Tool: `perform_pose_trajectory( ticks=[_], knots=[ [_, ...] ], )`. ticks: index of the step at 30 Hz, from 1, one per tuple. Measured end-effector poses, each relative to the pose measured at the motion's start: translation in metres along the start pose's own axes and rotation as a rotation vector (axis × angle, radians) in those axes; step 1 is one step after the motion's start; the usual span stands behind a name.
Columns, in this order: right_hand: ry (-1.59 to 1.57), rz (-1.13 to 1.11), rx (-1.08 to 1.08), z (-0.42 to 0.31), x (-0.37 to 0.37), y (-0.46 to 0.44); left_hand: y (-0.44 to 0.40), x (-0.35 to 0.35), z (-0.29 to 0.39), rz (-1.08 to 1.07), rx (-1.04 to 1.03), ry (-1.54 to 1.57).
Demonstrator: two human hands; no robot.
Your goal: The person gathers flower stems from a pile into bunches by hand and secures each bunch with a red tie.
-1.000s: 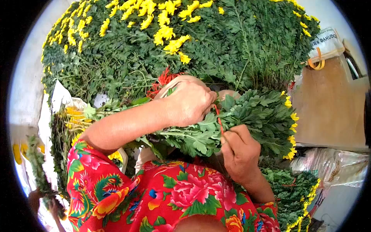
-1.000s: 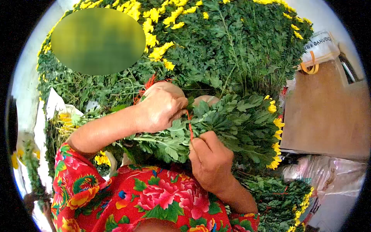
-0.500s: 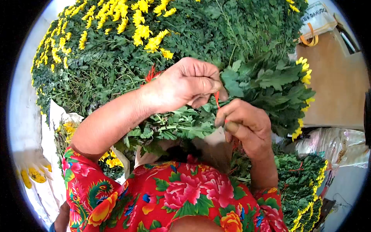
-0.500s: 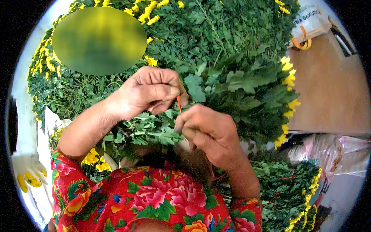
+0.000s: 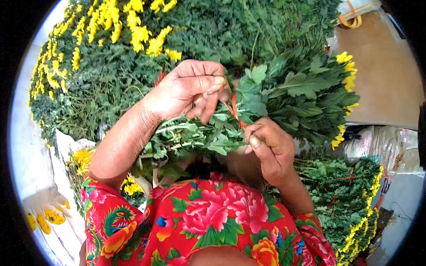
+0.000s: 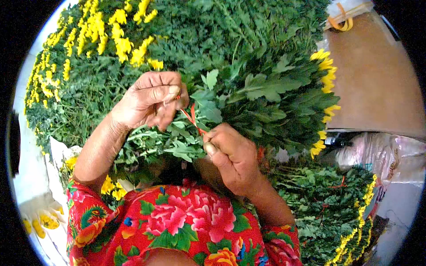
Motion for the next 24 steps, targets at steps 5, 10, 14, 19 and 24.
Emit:
perform_pose_trajectory(
  ticks=[5, 10, 14, 19, 24],
  knots=[
    [-0.265, -0.029, -0.374, -0.004, 0.004, -0.009, -0.001, -0.027, 0.017, -0.122, 0.046, -0.031],
    [0.368, 0.170, 0.333, -0.026, 0.004, -0.019, 0.018, -0.038, 0.007, -0.040, -0.148, -0.245],
    [0.664, 0.226, 0.612, -0.038, -0.007, -0.033, 0.025, -0.049, -0.001, 0.039, -0.316, -0.543],
    [0.685, 0.112, 0.619, -0.041, -0.002, -0.042, 0.020, -0.050, -0.006, 0.158, -0.512, -0.667],
    [0.390, 0.078, 0.181, -0.019, 0.012, -0.038, 0.018, -0.046, -0.007, 0.117, -0.333, -0.401]
  ],
)
Point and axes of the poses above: each hand's wrist, its own y-axis away from the middle knuckle, its own x-axis out of the back of the hand, z = x × y, the point moved 1 cm from there along -y, towards the middle knuckle, and after that the axes turned 8 degrees about z, right-handed, at the moved point
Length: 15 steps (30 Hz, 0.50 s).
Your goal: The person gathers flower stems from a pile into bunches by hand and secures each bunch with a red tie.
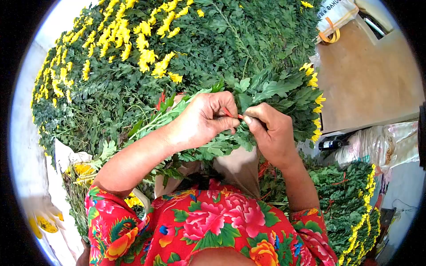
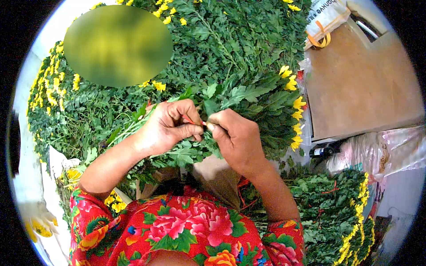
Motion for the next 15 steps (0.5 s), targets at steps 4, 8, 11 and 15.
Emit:
perform_pose_trajectory(
  ticks=[4, 8, 11, 15],
  knots=[
    [0.155, 0.073, 0.052, -0.004, 0.000, 0.019, -0.005, 0.005, 0.004, 0.012, 0.153, 0.165],
    [0.247, -0.045, 0.231, -0.010, -0.008, 0.027, -0.004, 0.001, -0.008, 0.057, 0.050, 0.138],
    [0.273, 0.002, 0.344, -0.023, 0.008, 0.001, 0.001, -0.002, 0.001, 0.079, -0.430, -0.508],
    [-0.056, -0.067, 0.154, 0.006, -0.003, -0.031, 0.004, -0.007, 0.007, 0.088, -0.836, -0.984]
  ],
)
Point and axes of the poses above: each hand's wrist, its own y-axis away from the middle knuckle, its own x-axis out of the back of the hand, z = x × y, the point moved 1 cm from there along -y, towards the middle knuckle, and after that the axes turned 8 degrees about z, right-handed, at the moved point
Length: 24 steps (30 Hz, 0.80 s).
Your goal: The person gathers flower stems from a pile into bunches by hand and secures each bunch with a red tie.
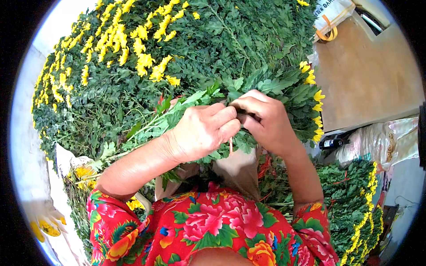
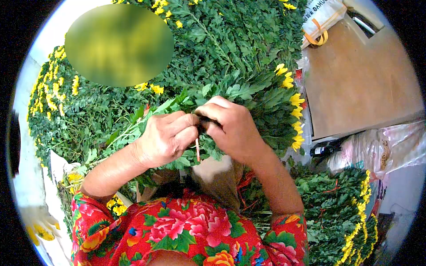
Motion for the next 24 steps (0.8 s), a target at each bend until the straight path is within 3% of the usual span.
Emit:
perform_pose_trajectory(
  ticks=[1, 5, 8, 17, 20, 22, 23, 24],
  knots=[
    [0.003, -0.110, 0.021, 0.006, 0.002, -0.006, 0.000, -0.001, 0.000, 0.041, -0.111, -0.128],
    [-0.064, -0.328, -0.022, 0.011, 0.007, -0.022, 0.003, -0.002, -0.006, 0.078, -0.111, -0.150],
    [-0.113, -0.315, -0.033, 0.017, 0.004, -0.020, 0.008, -0.006, -0.010, 0.175, -0.058, -0.090],
    [-0.114, -0.012, -0.107, 0.016, -0.012, -0.005, 0.000, -0.003, -0.002, 0.094, 0.018, -0.273],
    [0.126, 0.128, -0.019, 0.013, -0.022, -0.004, -0.002, 0.001, 0.016, -0.066, 0.028, -0.296],
    [0.223, 0.074, 0.097, 0.006, -0.024, -0.007, 0.009, -0.001, 0.026, -0.249, 0.033, -0.184],
    [0.235, 0.078, -0.060, 0.011, -0.030, -0.003, 0.015, -0.001, 0.026, -0.299, 0.054, -0.170],
    [0.230, 0.096, -0.075, 0.013, -0.032, -0.001, 0.016, -0.001, 0.026, -0.275, 0.061, -0.155]
  ],
)
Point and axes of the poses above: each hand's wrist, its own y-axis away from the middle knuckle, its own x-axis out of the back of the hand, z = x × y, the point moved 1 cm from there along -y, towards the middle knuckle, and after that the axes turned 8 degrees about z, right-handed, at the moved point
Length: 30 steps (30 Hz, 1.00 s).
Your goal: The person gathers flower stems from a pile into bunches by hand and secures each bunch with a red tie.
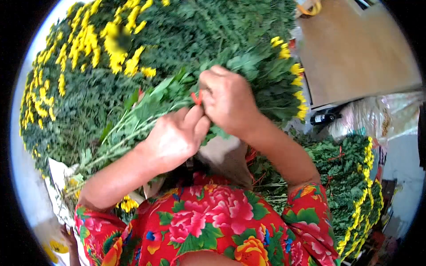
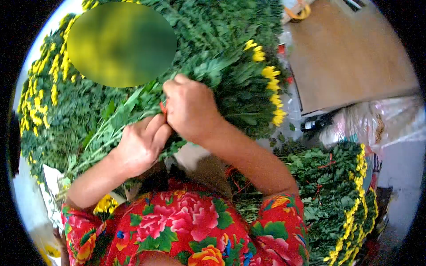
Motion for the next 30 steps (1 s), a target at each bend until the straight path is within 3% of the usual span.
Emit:
perform_pose_trajectory(
  ticks=[4, 6, 8, 9, 11, 12, 15, 16, 17, 19, 23, 24, 27, 28, 30],
  knots=[
    [-0.048, 0.035, -0.053, 0.010, 0.006, 0.001, -0.003, 0.014, -0.004, -0.036, 0.043, 0.113],
    [-0.295, 0.088, -0.201, 0.007, 0.018, 0.008, -0.017, 0.038, 0.008, -0.006, 0.161, 0.004],
    [-0.523, 0.209, -0.187, -0.004, 0.031, 0.029, -0.009, 0.030, 0.012, -0.130, 0.333, -0.058],
    [-0.684, 0.144, -0.231, -0.013, 0.034, 0.044, -0.002, 0.019, 0.010, -0.196, 0.369, -0.122],
    [-0.623, -0.206, -0.143, -0.015, 0.023, 0.079, 0.015, -0.002, -0.005, -0.220, 0.411, -0.127],
    [-0.648, -0.455, -0.283, -0.014, 0.012, 0.094, 0.019, -0.010, -0.014, -0.183, 0.420, -0.067],
    [-0.988, -0.152, -0.454, 0.000, -0.038, 0.132, -0.003, 0.003, -0.016, -0.027, 0.330, 0.133],
    [-0.794, -0.280, -0.615, -0.002, -0.032, 0.117, -0.014, 0.012, -0.012, -0.012, 0.361, 0.197],
    [-0.836, -0.067, -0.516, -0.011, -0.020, 0.110, -0.024, 0.023, -0.013, -0.067, 0.386, 0.157],
    [-0.848, 0.158, -0.393, -0.026, 0.022, 0.096, -0.056, 0.043, 0.007, 0.028, 0.165, 0.213],
    [-0.805, 0.482, -0.475, -0.031, 0.084, 0.080, -0.125, 0.072, 0.057, 0.020, -0.053, 0.325],
    [-0.690, 0.616, -0.446, -0.031, 0.108, 0.082, -0.134, 0.068, 0.056, 0.140, -0.273, 0.193],
    [-0.257, 1.025, -0.247, -0.030, 0.200, 0.102, -0.151, 0.091, 0.066, 0.307, -0.313, 0.274],
    [-0.817, 1.225, -0.184, -0.050, 0.233, 0.108, -0.151, 0.090, 0.052, 0.394, -0.296, 0.333],
    [-0.528, 1.350, -0.358, -0.059, 0.308, 0.160, -0.137, 0.082, 0.011, 0.473, -0.236, 0.339]
  ],
)
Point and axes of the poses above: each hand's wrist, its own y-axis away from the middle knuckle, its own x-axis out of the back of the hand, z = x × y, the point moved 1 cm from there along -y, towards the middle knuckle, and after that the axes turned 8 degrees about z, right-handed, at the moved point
